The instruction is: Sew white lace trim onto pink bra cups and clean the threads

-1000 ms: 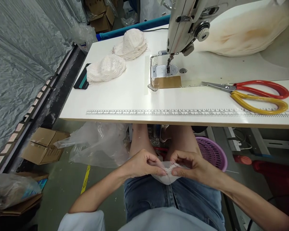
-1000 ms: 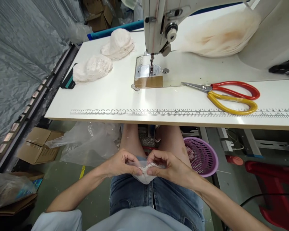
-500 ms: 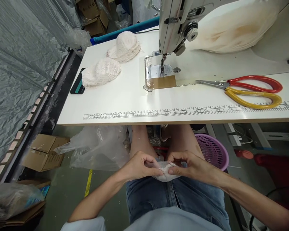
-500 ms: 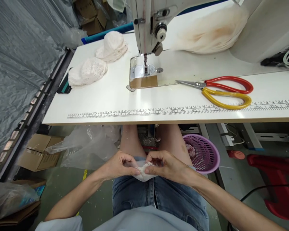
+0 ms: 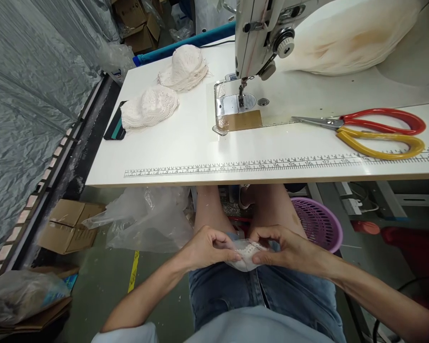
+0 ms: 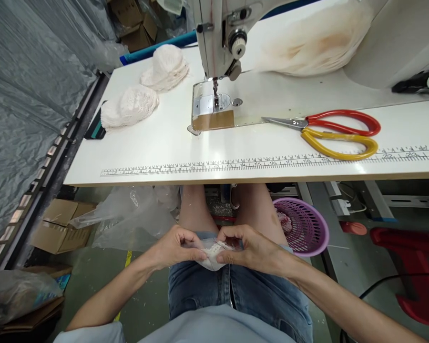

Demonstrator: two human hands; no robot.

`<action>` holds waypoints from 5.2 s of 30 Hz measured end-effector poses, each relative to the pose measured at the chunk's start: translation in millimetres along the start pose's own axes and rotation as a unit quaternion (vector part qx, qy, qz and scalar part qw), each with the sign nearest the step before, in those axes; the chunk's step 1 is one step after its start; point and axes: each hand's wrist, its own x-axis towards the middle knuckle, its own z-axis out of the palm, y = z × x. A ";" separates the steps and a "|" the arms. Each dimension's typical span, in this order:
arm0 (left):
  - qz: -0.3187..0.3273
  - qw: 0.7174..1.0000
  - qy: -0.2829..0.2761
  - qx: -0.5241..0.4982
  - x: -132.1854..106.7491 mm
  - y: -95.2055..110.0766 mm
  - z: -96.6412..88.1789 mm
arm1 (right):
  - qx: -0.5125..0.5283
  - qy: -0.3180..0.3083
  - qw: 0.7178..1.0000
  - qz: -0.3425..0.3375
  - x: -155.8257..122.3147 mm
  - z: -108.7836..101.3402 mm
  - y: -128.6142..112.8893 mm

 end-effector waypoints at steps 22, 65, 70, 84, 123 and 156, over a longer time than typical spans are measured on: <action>-0.003 0.997 -0.067 -0.029 -0.9 -8.1 -4.8 | 0.135 -0.041 0.990 0.006 4.7 -2.1 12.6; 0.063 0.986 -0.137 -0.075 8.1 -14.5 -6.2 | 0.264 -0.014 0.964 0.041 -4.6 -9.4 44.6; 0.075 0.991 -0.108 -0.030 5.9 -6.2 -3.1 | 0.262 -0.014 0.965 0.025 -5.1 -9.1 42.2; 0.044 0.992 -0.113 -0.025 8.9 4.0 -1.9 | 0.143 -0.043 0.989 -0.019 -3.3 -5.1 17.2; 0.000 0.996 -0.057 0.063 6.4 -1.8 7.1 | -0.012 -0.037 0.999 -0.018 -7.1 3.2 21.4; -0.021 0.997 -0.070 0.010 3.6 -2.8 9.4 | 0.057 -0.036 0.998 -0.011 -4.1 12.9 22.0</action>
